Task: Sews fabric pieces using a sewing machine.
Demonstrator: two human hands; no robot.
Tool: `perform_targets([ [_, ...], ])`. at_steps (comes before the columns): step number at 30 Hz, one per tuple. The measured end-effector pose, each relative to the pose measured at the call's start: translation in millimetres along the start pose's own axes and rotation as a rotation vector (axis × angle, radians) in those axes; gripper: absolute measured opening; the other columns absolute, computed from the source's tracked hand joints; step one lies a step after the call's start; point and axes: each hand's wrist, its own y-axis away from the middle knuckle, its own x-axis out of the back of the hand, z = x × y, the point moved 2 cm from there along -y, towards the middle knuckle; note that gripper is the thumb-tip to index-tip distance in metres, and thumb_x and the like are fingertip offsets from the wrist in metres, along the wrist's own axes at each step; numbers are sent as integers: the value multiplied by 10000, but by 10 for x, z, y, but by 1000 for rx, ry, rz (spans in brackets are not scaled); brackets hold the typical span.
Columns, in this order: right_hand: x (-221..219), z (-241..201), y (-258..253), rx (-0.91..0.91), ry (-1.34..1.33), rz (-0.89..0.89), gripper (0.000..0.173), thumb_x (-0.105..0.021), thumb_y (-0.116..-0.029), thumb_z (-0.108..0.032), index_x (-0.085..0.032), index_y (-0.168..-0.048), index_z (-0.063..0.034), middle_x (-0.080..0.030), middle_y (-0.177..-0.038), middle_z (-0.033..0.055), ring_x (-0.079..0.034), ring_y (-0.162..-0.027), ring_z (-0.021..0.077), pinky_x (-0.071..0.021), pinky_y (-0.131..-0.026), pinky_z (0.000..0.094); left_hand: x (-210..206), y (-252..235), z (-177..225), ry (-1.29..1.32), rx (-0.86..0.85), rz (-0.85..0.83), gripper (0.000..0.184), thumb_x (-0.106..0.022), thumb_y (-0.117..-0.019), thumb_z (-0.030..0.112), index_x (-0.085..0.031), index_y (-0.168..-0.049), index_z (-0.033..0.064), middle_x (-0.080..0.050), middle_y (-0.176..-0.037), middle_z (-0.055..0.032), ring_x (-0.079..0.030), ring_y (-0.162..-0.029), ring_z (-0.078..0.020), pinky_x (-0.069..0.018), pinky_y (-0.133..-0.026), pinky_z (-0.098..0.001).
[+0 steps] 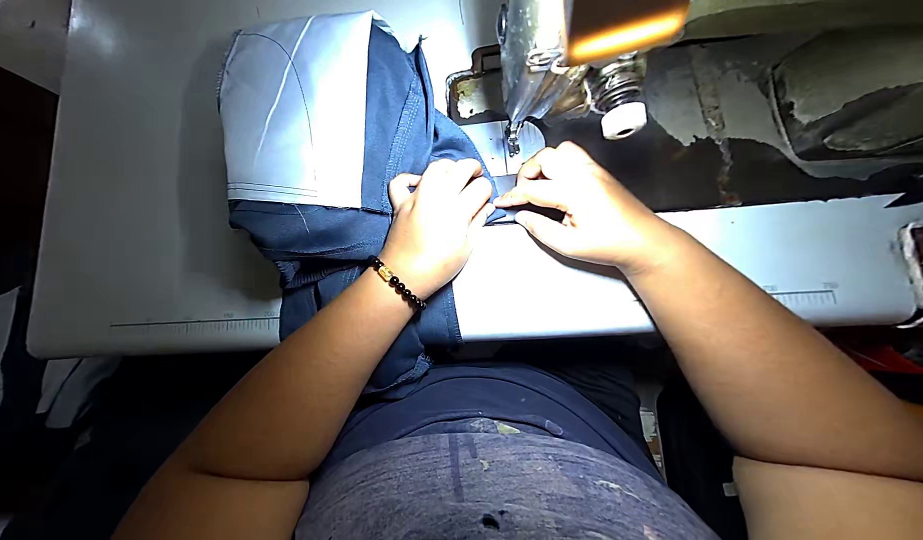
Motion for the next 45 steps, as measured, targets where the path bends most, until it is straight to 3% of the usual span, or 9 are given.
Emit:
perform_targets([
  [6, -3, -8, -1, 33, 18, 12, 322, -529, -957, -202, -793, -1135, -155, -646, -1043, 83, -552, -1005, 269, -439, -868, 426, -1, 27, -4, -34, -25, 27, 291, -488, -1062, 293, -730, -1144, 153, -634, -1414, -56, -505, -1407, -244, -353, -1039, -581],
  [10, -3, -12, -2, 63, 24, 21, 313, -531, -965, -187, -792, -1130, -135, -647, -1014, 94, -555, -987, 274, -439, -860, 414, 24, 39, 12, -57, 9, -34, 344, -435, -1080, 334, -717, -1201, 177, -559, -1524, -18, -425, -1485, -239, -283, -1145, -589],
  [14, -5, -20, 1, 58, 29, 19, 307, -531, -968, -187, -792, -1122, -137, -644, -1019, 88, -556, -995, 276, -445, -859, 428, 32, 28, 13, -24, 28, -83, 377, -403, -1089, 322, -694, -1251, 146, -496, -1579, -50, -364, -1524, -257, -213, -1225, -559],
  [33, -10, -18, 0, 45, 43, 19, 316, -527, -968, -188, -787, -1142, -143, -645, -1034, 90, -558, -1004, 282, -449, -870, 427, 14, -22, -42, 53, -20, -102, 382, -428, -1074, 299, -688, -1247, 80, -486, -1579, -115, -353, -1529, -284, -193, -1243, -556],
  [39, 38, 41, 0, -74, 103, 53, 325, -520, -975, -194, -776, -1171, -149, -632, -1053, 127, -563, -1047, 342, -443, -902, 511, 9, -327, -125, 65, -130, -170, 380, -438, -1074, 288, -651, -1299, 68, -489, -1575, -115, -342, -1535, -279, -176, -1248, -538],
  [45, 59, 49, 4, -134, 112, 75, 309, -534, -978, -175, -770, -1167, -112, -640, -1069, 158, -568, -1077, 351, -435, -955, 486, 9, -513, -183, 75, -185, -197, 398, -456, -1065, 327, -637, -1305, 66, -546, -1520, -122, -369, -1520, -271, -182, -1252, -525],
])
